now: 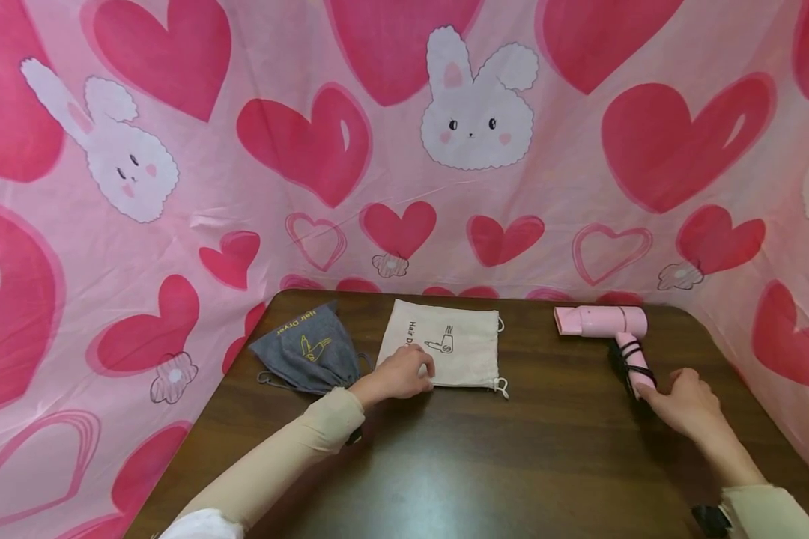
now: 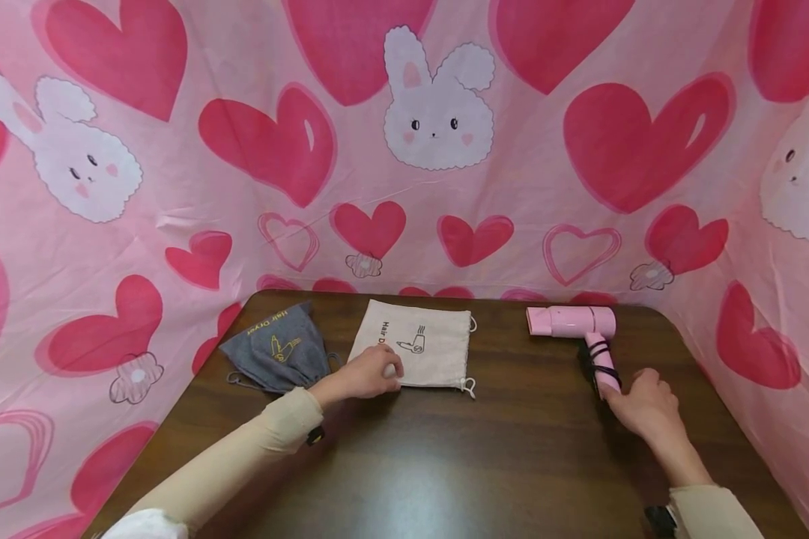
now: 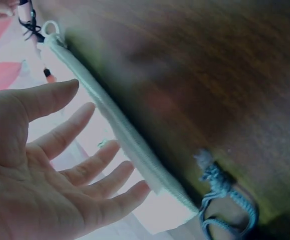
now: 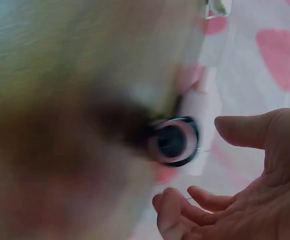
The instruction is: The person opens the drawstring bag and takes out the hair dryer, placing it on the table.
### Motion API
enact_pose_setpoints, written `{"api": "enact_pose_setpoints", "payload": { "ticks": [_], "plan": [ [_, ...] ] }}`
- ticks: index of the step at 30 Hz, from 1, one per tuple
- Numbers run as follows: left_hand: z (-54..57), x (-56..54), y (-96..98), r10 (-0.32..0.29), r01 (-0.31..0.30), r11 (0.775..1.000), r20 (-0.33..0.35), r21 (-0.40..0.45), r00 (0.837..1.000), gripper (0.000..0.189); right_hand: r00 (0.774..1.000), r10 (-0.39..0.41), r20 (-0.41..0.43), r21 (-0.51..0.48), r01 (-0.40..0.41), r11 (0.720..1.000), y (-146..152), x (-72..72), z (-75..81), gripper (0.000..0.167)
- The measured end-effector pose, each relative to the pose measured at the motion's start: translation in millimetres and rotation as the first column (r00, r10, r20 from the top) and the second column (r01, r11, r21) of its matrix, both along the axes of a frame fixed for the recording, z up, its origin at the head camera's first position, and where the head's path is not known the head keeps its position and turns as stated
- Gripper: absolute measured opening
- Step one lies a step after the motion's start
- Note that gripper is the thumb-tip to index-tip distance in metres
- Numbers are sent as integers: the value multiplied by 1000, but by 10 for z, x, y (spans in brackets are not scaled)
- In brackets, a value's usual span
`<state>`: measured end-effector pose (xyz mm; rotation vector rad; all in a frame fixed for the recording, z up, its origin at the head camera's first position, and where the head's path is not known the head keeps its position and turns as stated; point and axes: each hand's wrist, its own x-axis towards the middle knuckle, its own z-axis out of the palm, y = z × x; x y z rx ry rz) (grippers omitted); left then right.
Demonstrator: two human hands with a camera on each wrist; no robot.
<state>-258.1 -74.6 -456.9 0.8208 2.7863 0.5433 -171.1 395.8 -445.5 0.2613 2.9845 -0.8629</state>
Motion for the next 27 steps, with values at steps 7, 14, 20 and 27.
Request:
{"api": "enact_pose_setpoints", "payload": {
  "ticks": [7, 14, 20, 27],
  "plan": [
    [89, 106, -60, -1, 0, 998, -14, -55, 1000, 21, 961, 152, -232, 89, -135, 987, -597, -43, 261, 50],
    [185, 152, -90, 45, -46, 996, -6, -70, 999, 29, 889, 340, -308, 86, -329, 940, -1296, -83, 329, 33],
    [220, 221, -128, 47, -43, 994, 39, -99, 998, 31, 851, 472, -229, 98, -462, 881, -1754, -49, 194, 35],
    [177, 190, -114, 27, -19, 991, 55, -132, 998, 36, 749, 633, -198, 158, -613, 774, -2006, -98, 58, 42]
  ]
}}
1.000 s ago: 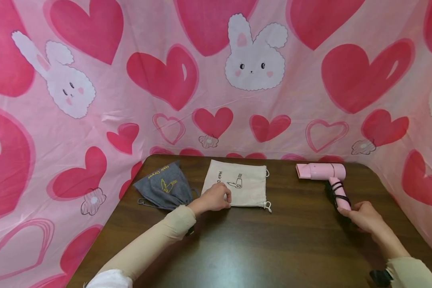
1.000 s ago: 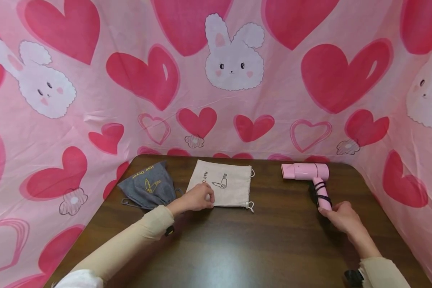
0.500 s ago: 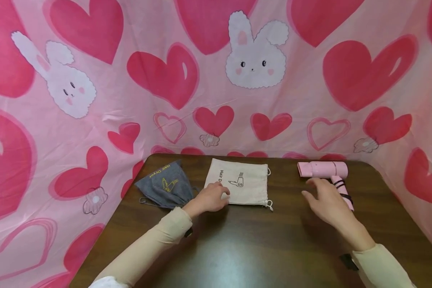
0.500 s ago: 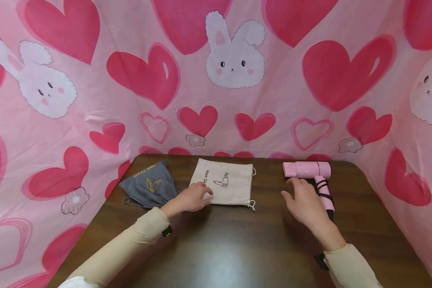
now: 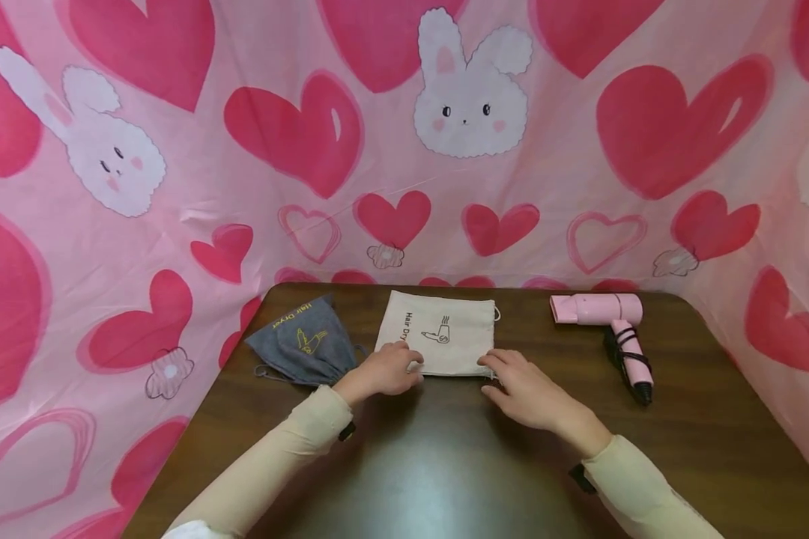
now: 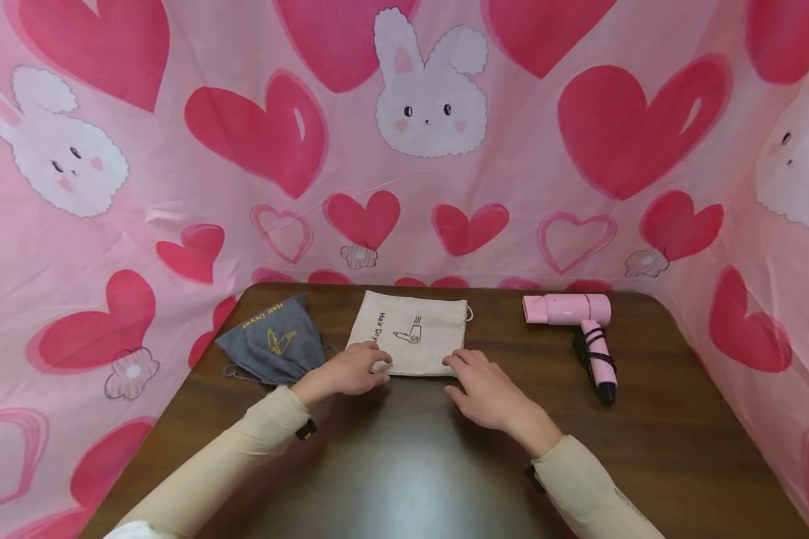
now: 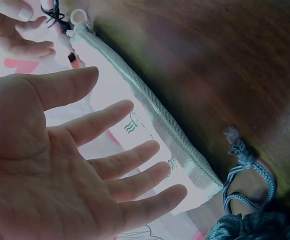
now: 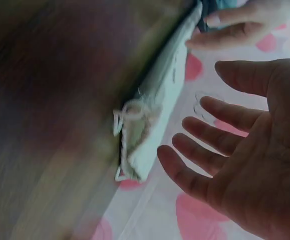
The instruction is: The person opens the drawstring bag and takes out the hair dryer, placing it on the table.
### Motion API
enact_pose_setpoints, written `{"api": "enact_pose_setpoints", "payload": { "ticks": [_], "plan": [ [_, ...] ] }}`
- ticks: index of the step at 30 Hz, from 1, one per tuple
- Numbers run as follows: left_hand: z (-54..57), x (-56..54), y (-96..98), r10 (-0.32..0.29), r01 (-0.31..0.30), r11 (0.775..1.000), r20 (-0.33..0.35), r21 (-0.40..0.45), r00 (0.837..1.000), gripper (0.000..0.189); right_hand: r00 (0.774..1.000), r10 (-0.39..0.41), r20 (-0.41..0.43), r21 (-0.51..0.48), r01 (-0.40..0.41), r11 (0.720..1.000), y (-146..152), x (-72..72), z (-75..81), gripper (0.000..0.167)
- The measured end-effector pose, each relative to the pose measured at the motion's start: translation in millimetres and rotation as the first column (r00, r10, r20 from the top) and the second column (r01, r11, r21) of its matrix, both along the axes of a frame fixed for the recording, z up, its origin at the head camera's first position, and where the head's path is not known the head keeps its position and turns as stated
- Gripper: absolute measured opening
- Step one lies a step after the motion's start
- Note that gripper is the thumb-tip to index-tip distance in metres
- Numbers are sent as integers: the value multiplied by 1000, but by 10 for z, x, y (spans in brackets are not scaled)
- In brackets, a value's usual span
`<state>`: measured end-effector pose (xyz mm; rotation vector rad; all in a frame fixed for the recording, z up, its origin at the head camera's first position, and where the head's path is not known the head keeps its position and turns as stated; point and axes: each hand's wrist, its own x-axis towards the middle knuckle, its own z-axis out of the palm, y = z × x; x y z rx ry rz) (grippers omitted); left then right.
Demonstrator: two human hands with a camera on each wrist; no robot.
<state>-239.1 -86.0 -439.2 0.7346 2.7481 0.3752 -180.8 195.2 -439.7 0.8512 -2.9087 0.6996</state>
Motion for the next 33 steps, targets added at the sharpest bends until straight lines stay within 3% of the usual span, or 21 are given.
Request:
{"api": "enact_pose_setpoints", "payload": {
  "ticks": [8, 19, 33],
  "plan": [
    [-18, 26, 15, -7, 8, 1000, 22, -24, 1000, 33, 992, 8, 128, 99, -21, 995, -138, -48, -116, 56],
    [-53, 33, 2, -3, 4, 1000, 36, -24, 999, 32, 985, -9, 171, 93, -7, 996, -183, -77, -147, 52],
    [-128, 49, -9, -28, 28, 1000, 5, 4, 1000, 32, 978, -4, 209, 130, -24, 991, -181, -47, -201, 55]
  ]
}}
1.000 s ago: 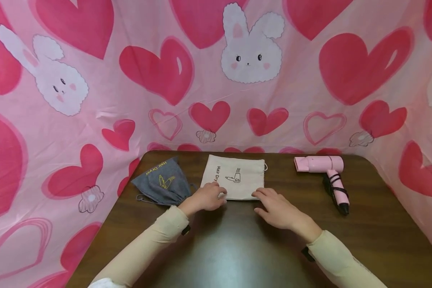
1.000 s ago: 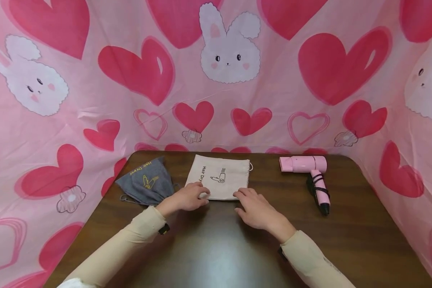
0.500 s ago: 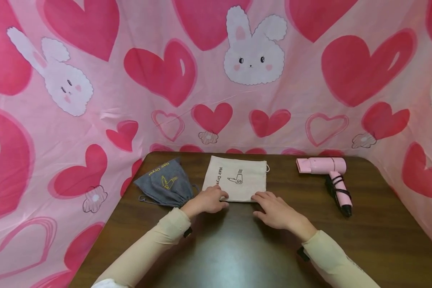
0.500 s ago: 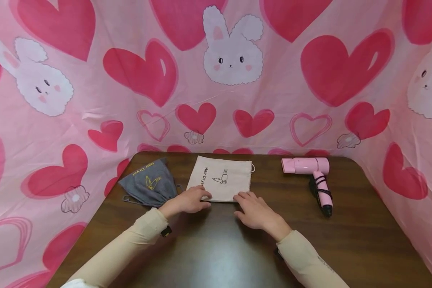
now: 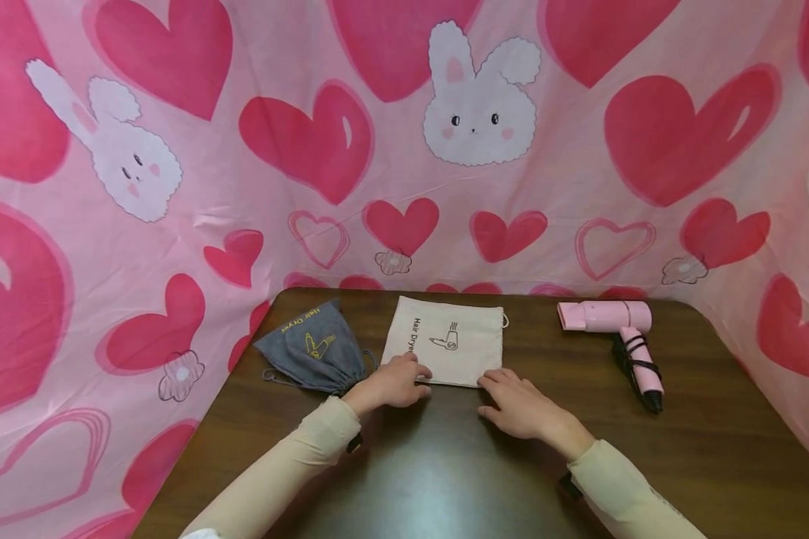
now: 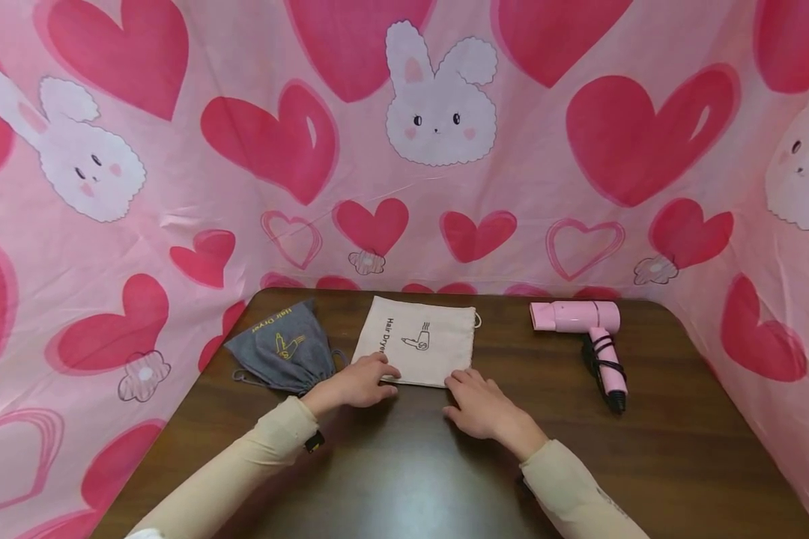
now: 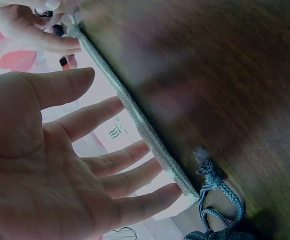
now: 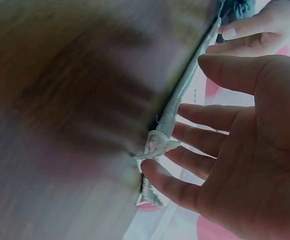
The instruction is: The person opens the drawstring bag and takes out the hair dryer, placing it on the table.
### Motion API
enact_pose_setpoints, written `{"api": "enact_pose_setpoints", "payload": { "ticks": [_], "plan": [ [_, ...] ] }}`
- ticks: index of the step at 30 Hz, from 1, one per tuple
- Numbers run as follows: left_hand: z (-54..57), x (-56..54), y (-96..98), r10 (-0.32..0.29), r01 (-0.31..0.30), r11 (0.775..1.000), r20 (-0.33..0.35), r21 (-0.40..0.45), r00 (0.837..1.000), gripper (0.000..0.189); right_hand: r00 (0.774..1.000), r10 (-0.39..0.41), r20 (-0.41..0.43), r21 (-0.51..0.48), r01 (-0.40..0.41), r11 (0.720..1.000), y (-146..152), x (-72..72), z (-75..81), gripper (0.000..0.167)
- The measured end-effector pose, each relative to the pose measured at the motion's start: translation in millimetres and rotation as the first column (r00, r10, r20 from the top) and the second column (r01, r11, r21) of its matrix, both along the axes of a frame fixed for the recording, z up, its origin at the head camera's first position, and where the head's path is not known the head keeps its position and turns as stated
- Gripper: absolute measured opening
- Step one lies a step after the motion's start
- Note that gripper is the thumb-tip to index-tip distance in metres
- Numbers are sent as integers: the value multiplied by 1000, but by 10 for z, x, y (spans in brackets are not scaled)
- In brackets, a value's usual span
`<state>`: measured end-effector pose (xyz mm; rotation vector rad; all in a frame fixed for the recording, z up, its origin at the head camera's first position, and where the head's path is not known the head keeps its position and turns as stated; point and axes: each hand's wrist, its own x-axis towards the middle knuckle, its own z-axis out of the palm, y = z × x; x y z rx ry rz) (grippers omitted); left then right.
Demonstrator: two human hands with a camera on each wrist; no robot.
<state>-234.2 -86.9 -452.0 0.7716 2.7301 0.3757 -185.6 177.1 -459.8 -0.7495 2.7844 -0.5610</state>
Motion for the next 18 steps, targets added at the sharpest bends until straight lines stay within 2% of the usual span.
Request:
{"api": "enact_pose_setpoints", "payload": {
  "ticks": [18],
  "plan": [
    [-37, 0, 41, -10, 10, 1000, -32, 17, 999, 29, 1000, 4, -16, 22, -4, 1000, 69, -3, -69, 53]
  ]
}}
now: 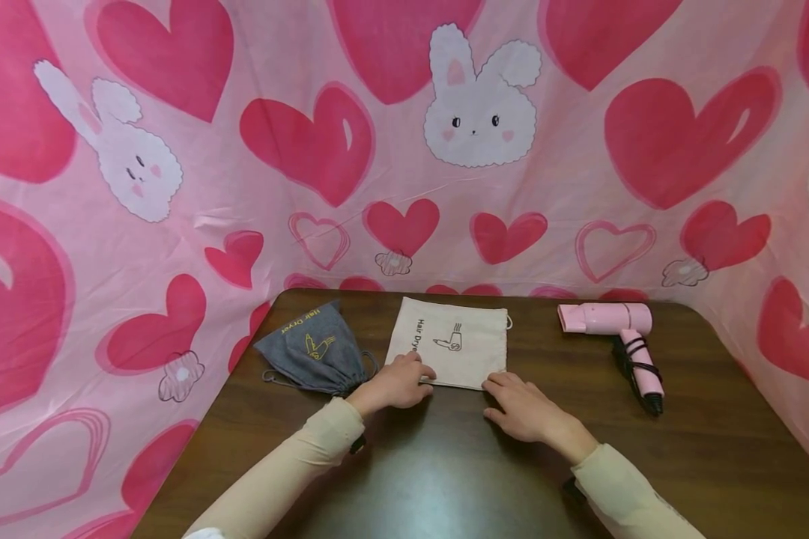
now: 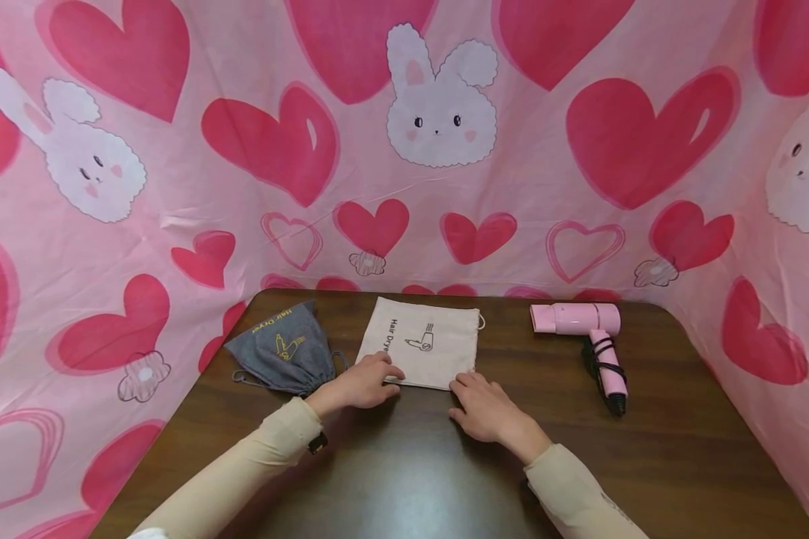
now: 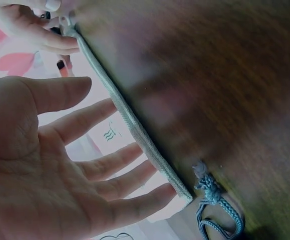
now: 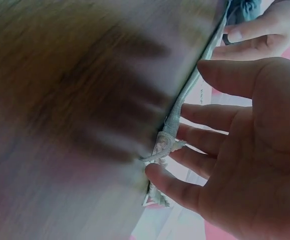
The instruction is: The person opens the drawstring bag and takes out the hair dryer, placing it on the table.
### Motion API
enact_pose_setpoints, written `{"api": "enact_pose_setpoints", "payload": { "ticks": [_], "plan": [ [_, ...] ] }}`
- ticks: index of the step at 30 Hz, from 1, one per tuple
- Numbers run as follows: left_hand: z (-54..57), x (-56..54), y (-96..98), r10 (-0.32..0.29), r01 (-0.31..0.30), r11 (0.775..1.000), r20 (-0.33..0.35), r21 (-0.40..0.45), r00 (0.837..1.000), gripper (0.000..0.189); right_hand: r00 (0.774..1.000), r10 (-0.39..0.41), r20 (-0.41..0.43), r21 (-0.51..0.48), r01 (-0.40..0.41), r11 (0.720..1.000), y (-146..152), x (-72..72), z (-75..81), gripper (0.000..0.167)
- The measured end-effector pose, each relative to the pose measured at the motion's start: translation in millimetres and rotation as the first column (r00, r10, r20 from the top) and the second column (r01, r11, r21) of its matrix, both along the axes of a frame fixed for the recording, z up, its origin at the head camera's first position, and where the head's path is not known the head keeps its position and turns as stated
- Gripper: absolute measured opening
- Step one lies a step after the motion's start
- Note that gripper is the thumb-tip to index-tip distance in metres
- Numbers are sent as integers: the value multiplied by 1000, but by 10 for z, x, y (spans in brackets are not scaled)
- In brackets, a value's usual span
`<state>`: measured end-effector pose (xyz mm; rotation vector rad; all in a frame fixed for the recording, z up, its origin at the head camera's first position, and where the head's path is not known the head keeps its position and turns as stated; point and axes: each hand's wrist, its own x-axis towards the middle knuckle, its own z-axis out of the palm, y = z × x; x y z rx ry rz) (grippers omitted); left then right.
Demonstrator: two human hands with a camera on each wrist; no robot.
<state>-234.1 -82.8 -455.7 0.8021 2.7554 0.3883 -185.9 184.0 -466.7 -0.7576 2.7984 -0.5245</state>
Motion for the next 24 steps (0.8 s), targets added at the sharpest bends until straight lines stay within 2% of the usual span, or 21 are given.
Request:
{"api": "enact_pose_setpoints", "payload": {
  "ticks": [8, 17, 24],
  "plan": [
    [-25, 3, 24, -5, 6, 999, -18, 31, 1000, 29, 999, -21, 33, -8, 21, 1000, 39, 9, 36, 54],
    [-15, 16, 63, 13, -13, 1000, -5, 0, 1000, 30, 997, -47, 59, -21, 48, 999, 78, 10, 24, 52],
    [-29, 12, 101, 10, -10, 1000, -3, 24, 1000, 29, 996, -70, 50, -14, 70, 997, 88, -4, 20, 54]
  ]
}}
